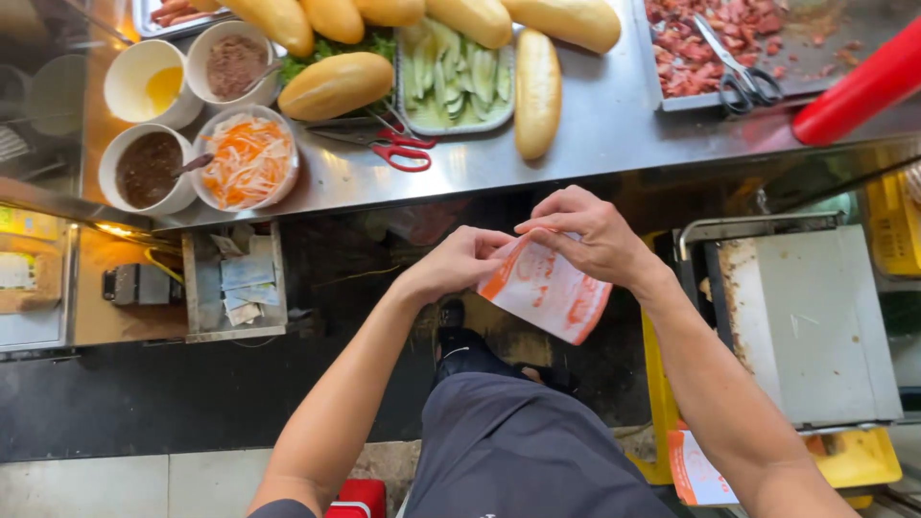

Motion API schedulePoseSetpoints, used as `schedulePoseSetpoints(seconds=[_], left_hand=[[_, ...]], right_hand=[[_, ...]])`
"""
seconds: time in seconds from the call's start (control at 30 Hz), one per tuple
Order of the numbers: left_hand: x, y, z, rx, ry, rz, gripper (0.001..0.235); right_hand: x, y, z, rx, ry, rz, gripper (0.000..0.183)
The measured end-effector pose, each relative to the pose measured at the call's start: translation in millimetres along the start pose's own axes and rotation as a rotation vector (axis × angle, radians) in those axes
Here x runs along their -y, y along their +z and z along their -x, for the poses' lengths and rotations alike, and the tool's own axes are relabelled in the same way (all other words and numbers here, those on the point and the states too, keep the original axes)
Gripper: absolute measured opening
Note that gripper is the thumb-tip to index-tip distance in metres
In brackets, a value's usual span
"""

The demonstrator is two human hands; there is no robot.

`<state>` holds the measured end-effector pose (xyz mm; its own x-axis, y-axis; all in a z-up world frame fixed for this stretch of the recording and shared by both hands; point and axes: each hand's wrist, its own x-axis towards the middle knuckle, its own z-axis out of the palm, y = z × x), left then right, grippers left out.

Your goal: Preparing and toasting banh mi sandwiches at a food stall.

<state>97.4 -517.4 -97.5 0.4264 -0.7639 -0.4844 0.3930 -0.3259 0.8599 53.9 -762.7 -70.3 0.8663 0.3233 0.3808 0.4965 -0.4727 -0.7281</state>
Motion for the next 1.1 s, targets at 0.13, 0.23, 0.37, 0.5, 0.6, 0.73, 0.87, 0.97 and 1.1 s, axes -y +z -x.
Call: schedulePoseSetpoints(seconds=[0.13,0.23,0.37,0.5,0.6,0.73,0.87,0.97,1.1], left_hand=[[26.1,-49.9,41.5,-0.332,0.236,-0.213,0.028],[24.8,-82.6,81.3,-0.542,0.209,-0.462,0.025],[31.8,-123.8,119.1,-0.587,0.250,-0.498,0.022],[30.9,-148.4,139.9,-0.572,0.245,-0.560,0.019],[30.3,-161.3,138.1,-0.450,0.290,-0.443,0.021],[29.3,-168.6,115.7,-0.426,0.349,-0.546,0.022],[12.6,-160.2,73.8,-0.258,0.393,-0.685,0.020],[-2.2,-142.6,25.8,-0.071,0.345,-0.861,0.020],[-22.2,-85.2,-51.0,0.133,0.463,-0.988,0.022]], right_hand=[[-4.0,64.2,-79.8,0.025,0.088,-0.145,0.022],[-32.6,122.9,-147.6,-0.068,0.317,-0.063,0.037],[-85.0,196.3,-224.4,-0.154,0.444,0.282,0.060],[-82.0,210.3,-249.2,-0.085,0.512,0.364,0.066],[-68.1,185.3,-235.4,-0.066,0.551,0.337,0.053],[-50.0,118.8,-178.1,-0.098,0.449,0.377,0.039],[-55.7,63.6,-90.9,-0.125,0.509,0.203,0.035],[-70.0,48.1,-7.8,-0.309,0.741,-0.246,0.037],[-67.7,45.2,104.9,-0.660,0.804,-0.815,0.041]])
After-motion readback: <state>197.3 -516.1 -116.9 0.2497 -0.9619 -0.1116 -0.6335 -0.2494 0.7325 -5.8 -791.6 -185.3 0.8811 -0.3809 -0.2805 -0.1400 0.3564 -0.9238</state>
